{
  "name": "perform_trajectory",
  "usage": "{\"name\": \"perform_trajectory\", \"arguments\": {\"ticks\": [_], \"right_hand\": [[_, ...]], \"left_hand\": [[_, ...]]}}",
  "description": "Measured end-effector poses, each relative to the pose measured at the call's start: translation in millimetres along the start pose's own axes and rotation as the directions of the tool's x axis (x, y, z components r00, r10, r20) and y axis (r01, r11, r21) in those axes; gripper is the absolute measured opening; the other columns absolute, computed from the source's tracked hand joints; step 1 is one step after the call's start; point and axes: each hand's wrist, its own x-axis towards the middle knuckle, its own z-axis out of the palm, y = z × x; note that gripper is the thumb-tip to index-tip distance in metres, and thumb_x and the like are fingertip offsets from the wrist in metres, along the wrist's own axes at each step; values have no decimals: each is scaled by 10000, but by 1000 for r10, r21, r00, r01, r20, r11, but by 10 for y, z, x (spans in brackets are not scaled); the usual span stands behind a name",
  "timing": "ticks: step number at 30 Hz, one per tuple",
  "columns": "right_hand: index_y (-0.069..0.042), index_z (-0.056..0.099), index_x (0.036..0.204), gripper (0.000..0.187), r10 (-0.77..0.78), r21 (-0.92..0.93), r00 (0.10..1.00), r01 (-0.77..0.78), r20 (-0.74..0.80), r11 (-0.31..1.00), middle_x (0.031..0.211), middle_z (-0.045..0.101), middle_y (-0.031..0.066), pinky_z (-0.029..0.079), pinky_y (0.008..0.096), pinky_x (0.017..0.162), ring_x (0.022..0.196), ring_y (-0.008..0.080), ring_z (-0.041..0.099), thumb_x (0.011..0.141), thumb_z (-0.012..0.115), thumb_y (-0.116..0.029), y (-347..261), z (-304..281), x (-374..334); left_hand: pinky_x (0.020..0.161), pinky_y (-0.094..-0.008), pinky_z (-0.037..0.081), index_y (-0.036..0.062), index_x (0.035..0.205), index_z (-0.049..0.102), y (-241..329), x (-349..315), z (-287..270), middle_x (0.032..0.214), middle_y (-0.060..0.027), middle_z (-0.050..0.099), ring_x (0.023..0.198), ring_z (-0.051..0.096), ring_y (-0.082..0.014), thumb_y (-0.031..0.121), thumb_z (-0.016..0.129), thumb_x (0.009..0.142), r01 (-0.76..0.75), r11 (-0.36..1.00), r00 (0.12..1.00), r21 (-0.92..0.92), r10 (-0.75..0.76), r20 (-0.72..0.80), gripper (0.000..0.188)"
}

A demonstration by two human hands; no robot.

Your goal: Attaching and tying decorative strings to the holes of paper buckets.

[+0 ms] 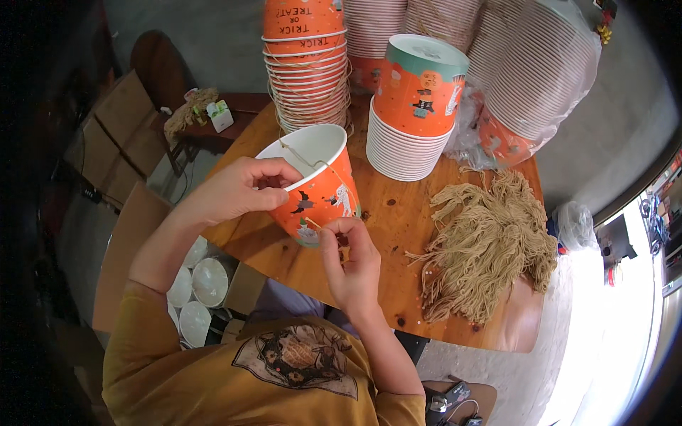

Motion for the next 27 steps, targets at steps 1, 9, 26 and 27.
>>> {"name": "perform_trajectory", "arguments": {"ticks": [1,9,26,27], "right_hand": [[-11,560,931,76,-11,-16,1000,11,-8,1000,824,606,23,484,244,703,733,81,563,903,619,-51,13,12,4],[-21,532,881,114,-221,-287,973,194,-65,938,810,607,53,497,258,609,649,120,587,867,645,-31,-135,50,131],[-51,512,893,179,-275,-532,961,219,-28,818,813,615,41,526,284,529,608,163,635,818,673,-27,-205,13,148],[-51,512,893,179,-276,-533,961,219,-28,818,813,615,41,526,284,529,608,163,635,818,673,-27,-204,12,150]], "left_hand": [[703,-220,440,-10,1119,618,1,-1,-10,855,22,537,783,497,-55,92,604,843,-2,1000,1000,-3,2,-1,295],[775,-234,497,9,1166,579,0,-32,13,880,14,513,802,531,-69,72,576,855,27,999,997,38,-30,72,317],[697,-249,535,41,1285,502,5,-24,160,877,-27,521,783,567,-101,59,558,888,13,998,988,-58,-3,155,401],[697,-247,522,47,1290,502,6,-23,167,869,-23,522,783,566,-99,60,554,893,3,999,988,-40,3,154,401]]}}
